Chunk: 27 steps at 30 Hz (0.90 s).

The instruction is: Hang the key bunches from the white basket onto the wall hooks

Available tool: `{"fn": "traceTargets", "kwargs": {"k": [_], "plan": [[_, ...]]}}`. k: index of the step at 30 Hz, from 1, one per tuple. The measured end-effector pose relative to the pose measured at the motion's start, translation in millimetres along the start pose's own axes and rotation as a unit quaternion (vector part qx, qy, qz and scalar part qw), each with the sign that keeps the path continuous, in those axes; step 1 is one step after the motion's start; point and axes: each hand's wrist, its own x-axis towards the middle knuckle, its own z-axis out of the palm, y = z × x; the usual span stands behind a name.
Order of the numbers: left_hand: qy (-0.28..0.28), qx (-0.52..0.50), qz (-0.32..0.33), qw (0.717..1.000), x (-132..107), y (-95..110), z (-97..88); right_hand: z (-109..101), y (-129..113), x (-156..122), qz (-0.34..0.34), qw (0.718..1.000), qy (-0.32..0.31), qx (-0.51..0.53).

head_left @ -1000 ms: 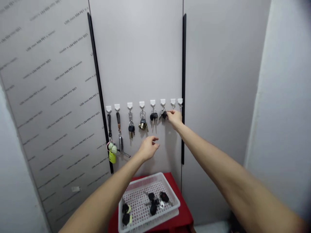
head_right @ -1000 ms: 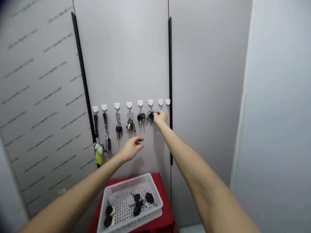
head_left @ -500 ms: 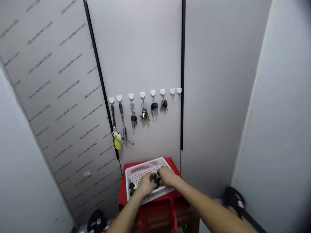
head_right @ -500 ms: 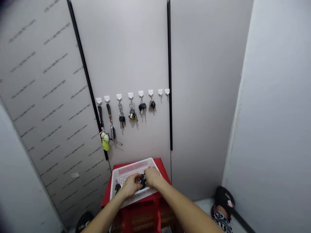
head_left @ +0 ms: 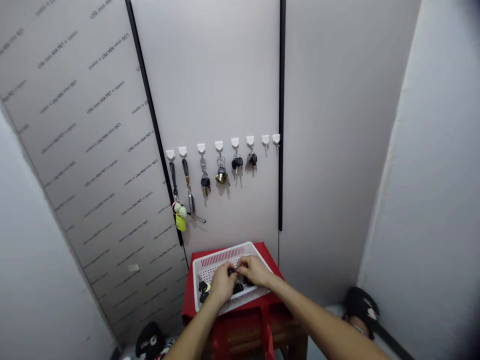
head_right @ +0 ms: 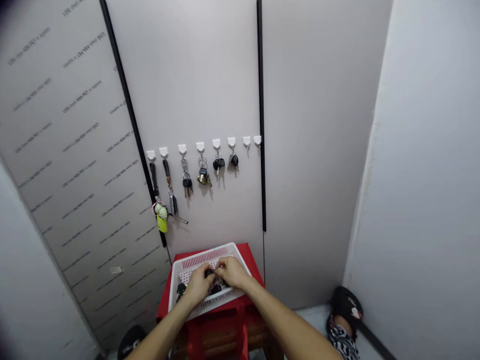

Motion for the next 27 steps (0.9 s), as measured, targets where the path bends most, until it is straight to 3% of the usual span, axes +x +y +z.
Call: {"fn": "traceTargets", "kwargs": {"k": [5, 11, 15, 21, 27], "plan": [[0.036, -0.035, -0.004, 0.999, -3.5, 3.9, -3.3, -1.2, -2.3, 1.8, 0.007, 0.997, 0.040, 0.060], [-0.061, -0.162, 0.037, 0.984, -8.5, 1.3, -0.5, -4.6, -12.5, -1.1, 0.016, 0.994, 0.006, 0.112], [-0.060, -0.226, 0.044, 0.971, -6.2, -2.6, 1.7, -9.3, -27.9, -4.7, 0.021, 0.988, -0.010, 0.152], [-0.022, -0.242, 0.026, 0.970, -4.7, -3.5, 1.6, -12.2, -43.7, 0.3, 0.007, 0.970, 0.002, 0.242], [-0.044, -0.258, -0.021, 0.965, -4.9, -3.8, 5.4, -7.1, -35.9, 7.9, 0.026, 0.954, 0.024, 0.299]]}}
